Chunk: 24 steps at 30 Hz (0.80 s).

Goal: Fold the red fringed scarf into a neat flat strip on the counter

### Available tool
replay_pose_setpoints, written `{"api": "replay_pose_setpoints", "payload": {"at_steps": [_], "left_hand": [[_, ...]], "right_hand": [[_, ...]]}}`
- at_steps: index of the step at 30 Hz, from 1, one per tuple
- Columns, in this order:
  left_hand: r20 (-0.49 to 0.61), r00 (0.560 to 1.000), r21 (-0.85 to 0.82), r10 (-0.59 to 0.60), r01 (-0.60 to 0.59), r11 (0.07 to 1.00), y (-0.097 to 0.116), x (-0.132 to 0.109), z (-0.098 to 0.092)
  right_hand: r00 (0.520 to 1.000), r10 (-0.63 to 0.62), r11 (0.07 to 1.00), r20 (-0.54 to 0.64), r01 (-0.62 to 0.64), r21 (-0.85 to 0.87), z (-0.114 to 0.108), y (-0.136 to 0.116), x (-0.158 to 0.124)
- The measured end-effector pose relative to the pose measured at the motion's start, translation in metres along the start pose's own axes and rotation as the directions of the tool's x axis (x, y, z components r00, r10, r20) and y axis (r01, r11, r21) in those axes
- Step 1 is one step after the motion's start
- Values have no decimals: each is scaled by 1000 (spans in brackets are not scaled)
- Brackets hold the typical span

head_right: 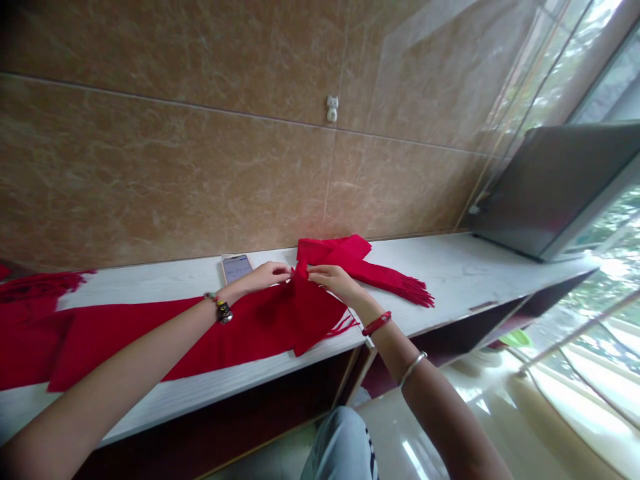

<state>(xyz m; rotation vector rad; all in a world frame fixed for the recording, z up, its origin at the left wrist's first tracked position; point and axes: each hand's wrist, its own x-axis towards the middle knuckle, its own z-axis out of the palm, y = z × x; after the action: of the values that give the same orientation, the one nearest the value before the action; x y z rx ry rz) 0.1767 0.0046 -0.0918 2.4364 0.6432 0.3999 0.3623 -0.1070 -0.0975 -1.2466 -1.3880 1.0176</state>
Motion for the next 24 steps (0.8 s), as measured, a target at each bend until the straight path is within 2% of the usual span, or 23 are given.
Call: {"api": "replay_pose_setpoints", "payload": {"at_steps": [3, 5, 6, 8, 10, 11, 13, 14, 16, 18, 20, 22, 24], "left_hand": [[-49, 999, -116, 8, -14, 993, -2, -13, -14], [-44, 999, -201, 4, -12, 979, -5, -22, -15], [-26, 1000, -221, -6, 0, 975, -7, -26, -13], [11, 999, -186, -34, 36, 982, -11, -32, -5], [-18, 998, -92, -67, 65, 994, -13, -36, 5], [-46, 996, -46, -83, 81, 996, -13, -36, 10], [-89, 990, 7, -113, 115, 993, -11, -34, 17], [-95, 988, 15, -126, 128, 992, -8, -33, 19], [-89, 988, 20, -125, 127, 992, -3, -30, 17], [-93, 991, 29, -95, 98, 995, 3, -31, 7], [-103, 992, 29, -67, 70, 997, 6, -39, -8], [-129, 990, 33, -60, 65, 997, 5, -53, -26], [-163, 983, 68, -82, 94, 993, 1, -71, -42]], "right_hand": [[983, 49, 990, 176, -72, 125, 17, -4, -2], [975, 72, 987, 209, -100, 125, 27, 6, -2], [983, 76, 994, 169, -89, 67, 30, 14, -1], [999, 52, 988, 10, -50, -147, 30, 31, 2], [990, -24, 936, -137, -26, -352, 23, 44, 6], [984, -59, 910, -165, -14, -414, 17, 48, 9], [984, -96, 889, -148, 18, -458, 7, 49, 16], [987, -116, 875, -111, 49, -482, 4, 47, 21], [985, -171, 807, 37, 161, -568, 4, 42, 31], [949, -184, 661, 258, 313, -682, 11, 37, 42], [895, -111, 491, 431, 426, -760, 20, 34, 51], [884, -45, 399, 464, 442, -803, 28, 34, 55], [898, -32, 366, 438, 418, -831, 31, 34, 54]]}}
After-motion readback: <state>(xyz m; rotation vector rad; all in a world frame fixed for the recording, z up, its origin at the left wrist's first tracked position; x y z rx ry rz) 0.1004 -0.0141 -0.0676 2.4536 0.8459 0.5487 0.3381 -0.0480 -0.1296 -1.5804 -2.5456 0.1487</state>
